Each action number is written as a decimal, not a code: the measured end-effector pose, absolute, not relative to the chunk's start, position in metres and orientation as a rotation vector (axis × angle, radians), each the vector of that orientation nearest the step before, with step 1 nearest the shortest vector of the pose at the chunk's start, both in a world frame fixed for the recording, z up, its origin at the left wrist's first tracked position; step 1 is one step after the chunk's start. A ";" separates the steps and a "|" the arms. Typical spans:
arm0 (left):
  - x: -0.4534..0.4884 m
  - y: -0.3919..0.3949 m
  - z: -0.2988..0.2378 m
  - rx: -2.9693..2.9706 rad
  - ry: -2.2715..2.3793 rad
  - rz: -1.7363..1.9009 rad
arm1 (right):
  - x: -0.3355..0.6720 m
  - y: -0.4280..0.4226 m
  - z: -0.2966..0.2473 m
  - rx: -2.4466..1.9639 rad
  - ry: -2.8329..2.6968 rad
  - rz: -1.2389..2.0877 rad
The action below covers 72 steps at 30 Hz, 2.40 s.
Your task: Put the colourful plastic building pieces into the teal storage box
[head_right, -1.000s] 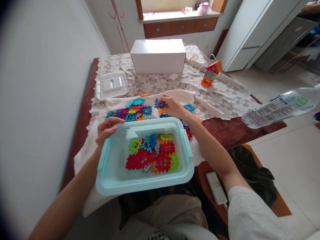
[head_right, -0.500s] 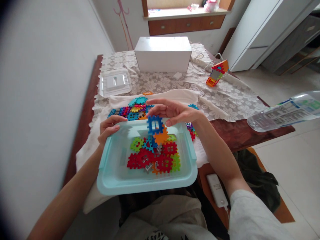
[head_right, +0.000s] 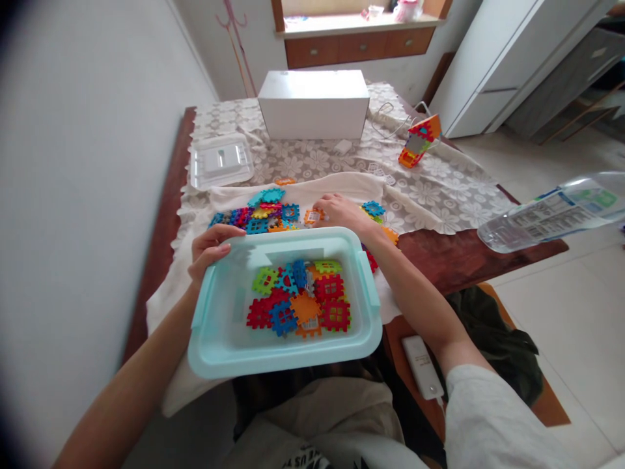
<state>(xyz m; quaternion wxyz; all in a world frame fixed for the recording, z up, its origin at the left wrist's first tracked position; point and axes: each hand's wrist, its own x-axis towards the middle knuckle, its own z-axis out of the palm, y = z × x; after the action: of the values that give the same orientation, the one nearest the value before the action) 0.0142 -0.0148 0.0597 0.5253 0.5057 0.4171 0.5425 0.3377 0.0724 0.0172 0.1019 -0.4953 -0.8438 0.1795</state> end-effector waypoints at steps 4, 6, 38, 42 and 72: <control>0.016 -0.016 0.062 1.195 1.005 1.297 | 0.334 0.072 0.016 -1.446 -2.423 0.584; 0.016 -0.015 0.062 1.201 1.006 1.296 | 0.334 0.072 0.014 -1.426 -2.397 0.613; 0.012 -0.013 0.057 1.199 0.977 1.292 | 0.348 0.067 0.019 -1.393 -2.395 0.785; 0.013 -0.013 0.057 1.208 0.991 1.294 | 0.354 0.070 0.016 -1.340 -2.369 0.877; 0.012 -0.011 0.058 1.222 0.964 1.267 | 0.332 0.062 0.056 -0.968 -1.520 1.093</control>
<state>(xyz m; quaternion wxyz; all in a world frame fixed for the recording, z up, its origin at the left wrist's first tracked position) 0.0125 -0.0113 0.0575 0.5374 0.5137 0.4050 0.5323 0.3319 0.0625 0.0563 0.4943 -0.3995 -0.6269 0.4508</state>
